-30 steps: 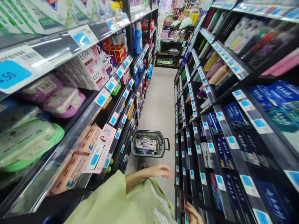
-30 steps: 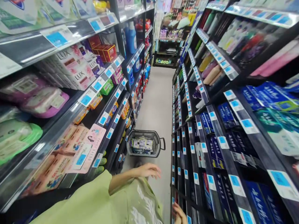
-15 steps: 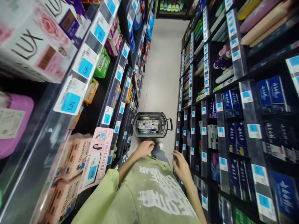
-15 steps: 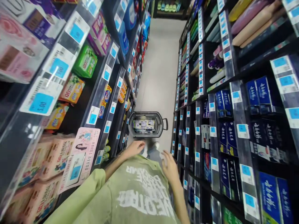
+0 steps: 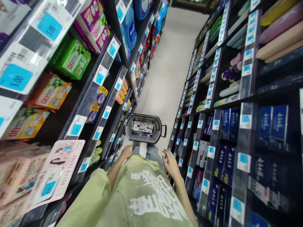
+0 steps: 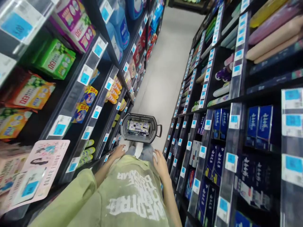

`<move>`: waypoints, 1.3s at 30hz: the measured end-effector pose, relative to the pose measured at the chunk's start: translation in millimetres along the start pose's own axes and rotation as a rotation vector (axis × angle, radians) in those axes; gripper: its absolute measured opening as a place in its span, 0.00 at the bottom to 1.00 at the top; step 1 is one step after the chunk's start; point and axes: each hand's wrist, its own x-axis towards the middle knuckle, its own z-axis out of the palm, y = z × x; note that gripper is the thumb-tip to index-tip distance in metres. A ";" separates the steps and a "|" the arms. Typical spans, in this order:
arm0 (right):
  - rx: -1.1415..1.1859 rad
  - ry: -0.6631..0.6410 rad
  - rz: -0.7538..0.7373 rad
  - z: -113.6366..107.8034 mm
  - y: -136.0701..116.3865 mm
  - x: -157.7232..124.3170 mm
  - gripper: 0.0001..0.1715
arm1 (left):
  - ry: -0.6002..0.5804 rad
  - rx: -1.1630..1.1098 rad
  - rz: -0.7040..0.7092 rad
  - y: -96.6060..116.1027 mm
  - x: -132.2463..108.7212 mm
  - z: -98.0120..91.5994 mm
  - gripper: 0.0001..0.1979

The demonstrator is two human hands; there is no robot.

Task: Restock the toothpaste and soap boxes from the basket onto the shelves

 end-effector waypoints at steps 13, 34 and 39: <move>-0.281 -0.335 -0.125 -84.1 129.8 223.9 0.24 | -0.244 -0.137 -0.011 110.9 163.1 90.2 0.17; -0.108 -0.328 0.387 289.6 350.9 354.2 0.38 | -0.140 0.130 -0.001 -46.8 433.7 143.9 0.29; -0.173 -0.277 0.316 351.2 408.1 393.2 0.41 | 0.126 0.148 0.149 -76.8 514.8 174.7 0.38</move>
